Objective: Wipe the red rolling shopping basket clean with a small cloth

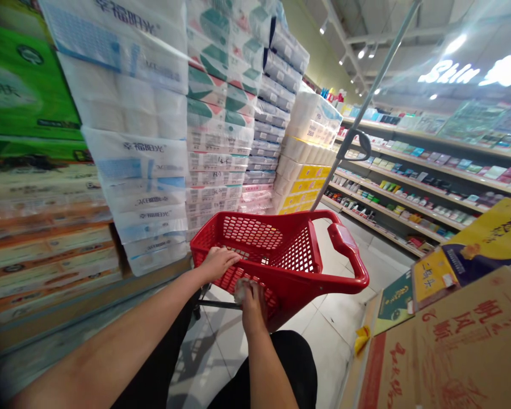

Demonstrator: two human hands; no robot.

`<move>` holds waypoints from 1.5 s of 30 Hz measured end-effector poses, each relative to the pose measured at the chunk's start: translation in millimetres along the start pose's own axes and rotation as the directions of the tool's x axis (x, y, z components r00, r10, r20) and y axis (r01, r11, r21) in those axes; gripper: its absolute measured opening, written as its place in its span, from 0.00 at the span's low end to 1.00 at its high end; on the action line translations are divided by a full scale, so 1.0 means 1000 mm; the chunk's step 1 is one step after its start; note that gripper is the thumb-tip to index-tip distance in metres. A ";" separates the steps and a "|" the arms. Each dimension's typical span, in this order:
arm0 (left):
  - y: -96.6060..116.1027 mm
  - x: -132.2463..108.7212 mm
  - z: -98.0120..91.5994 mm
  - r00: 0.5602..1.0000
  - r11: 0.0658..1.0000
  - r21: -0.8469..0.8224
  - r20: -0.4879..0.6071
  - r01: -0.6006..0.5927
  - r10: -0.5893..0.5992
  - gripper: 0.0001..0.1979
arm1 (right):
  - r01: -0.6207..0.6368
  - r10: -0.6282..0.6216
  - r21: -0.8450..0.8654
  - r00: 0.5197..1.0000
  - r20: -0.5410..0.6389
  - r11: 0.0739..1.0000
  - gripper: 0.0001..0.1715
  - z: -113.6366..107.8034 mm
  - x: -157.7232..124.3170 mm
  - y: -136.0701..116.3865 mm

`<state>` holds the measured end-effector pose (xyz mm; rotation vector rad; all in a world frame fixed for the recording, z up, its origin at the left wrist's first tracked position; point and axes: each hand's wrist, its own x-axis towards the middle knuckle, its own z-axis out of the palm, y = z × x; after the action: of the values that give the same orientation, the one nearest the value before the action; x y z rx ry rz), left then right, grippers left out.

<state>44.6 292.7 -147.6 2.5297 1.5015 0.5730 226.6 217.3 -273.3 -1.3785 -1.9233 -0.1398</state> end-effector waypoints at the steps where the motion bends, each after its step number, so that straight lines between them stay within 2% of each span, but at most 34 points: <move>1: -0.003 0.000 -0.002 1.000 1.000 -0.005 0.017 -0.012 0.012 0.19 | -0.037 0.038 -0.029 0.998 0.048 0.999 0.26 0.001 0.001 -0.001; 3: -0.011 -0.002 -0.007 0.999 1.000 -0.004 0.040 -0.021 0.021 0.19 | -0.028 0.034 -0.058 0.995 0.096 0.998 0.24 0.002 0.002 -0.003; 6: -0.029 -0.008 -0.013 1.000 0.996 0.087 0.012 0.023 -0.024 0.20 | 0.044 -0.044 -0.011 0.999 0.003 0.999 0.26 0.001 0.005 -0.002; 8: -0.039 -0.013 -0.014 0.997 0.985 0.156 -0.035 0.070 -0.065 0.20 | 0.047 -0.047 -0.014 0.998 -0.034 0.999 0.28 0.001 0.007 -0.001; 11: -0.045 -0.016 -0.009 0.992 0.976 0.185 -0.069 0.117 -0.106 0.20 | 0.021 -0.019 -0.048 0.999 0.049 0.999 0.27 0.003 0.011 -0.003; 13: -0.043 -0.017 -0.006 0.992 0.977 0.178 -0.062 0.118 -0.108 0.20 | 0.041 -0.038 -0.039 0.996 0.077 0.998 0.25 0.008 0.013 -0.006; 17: -0.036 -0.018 -0.002 0.996 0.982 0.173 -0.050 0.076 -0.069 0.20 | 0.082 -0.081 0.005 0.996 -0.042 0.997 0.26 0.013 0.019 -0.012; 18: -0.034 -0.019 -0.002 0.997 0.982 0.172 -0.050 0.073 -0.065 0.20 | 0.077 -0.077 0.006 0.996 -0.039 0.997 0.26 0.013 0.020 -0.014; 22: -0.029 -0.022 -0.003 0.994 0.984 0.148 -0.048 0.100 -0.093 0.19 | 0.023 -0.020 -0.023 0.989 0.148 0.999 0.25 0.011 0.021 -0.021; 23: -0.028 -0.023 -0.003 0.994 0.985 0.137 -0.045 0.102 -0.096 0.19 | 0.026 -0.023 -0.021 0.987 0.160 0.999 0.26 0.009 0.021 -0.022; 28: -0.026 -0.026 -0.004 0.997 0.992 0.102 -0.019 0.073 -0.071 0.20 | 0.108 -0.108 -0.004 0.994 0.009 0.994 0.30 0.003 0.018 -0.022; 33: -0.021 -0.026 -0.009 0.995 0.992 0.083 0.023 0.092 -0.095 0.20 | 0.103 -0.095 -0.028 0.973 0.211 0.994 0.27 0.002 0.018 -0.027; 34: -0.020 -0.026 -0.010 0.994 0.992 0.077 0.033 0.100 -0.103 0.20 | 0.107 -0.099 -0.028 0.974 0.203 0.994 0.27 0.002 0.017 -0.028; 38: -0.015 -0.027 -0.014 0.993 0.993 0.070 0.058 0.100 -0.104 0.19 | 0.119 -0.118 -0.012 0.993 0.031 0.993 0.30 -0.001 0.017 -0.027; 39: -0.015 -0.027 -0.014 0.993 0.993 0.072 0.065 0.096 -0.100 0.19 | 0.104 -0.103 -0.010 0.994 0.028 0.995 0.30 -0.003 0.017 -0.027; 43: -0.012 -0.027 -0.012 0.992 0.992 0.092 0.088 0.084 -0.092 0.19 | 0.059 -0.052 -0.031 0.980 0.193 0.998 0.30 -0.005 0.018 -0.028; 45: -0.010 -0.027 -0.011 0.992 0.991 0.101 0.086 0.084 -0.093 0.19 | 0.073 -0.068 -0.019 0.982 0.177 0.997 0.30 -0.004 0.018 -0.027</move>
<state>20.9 273.5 -146.8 2.5065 1.6370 0.3759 202.9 217.6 -250.8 -1.3795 -2.1247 -0.0781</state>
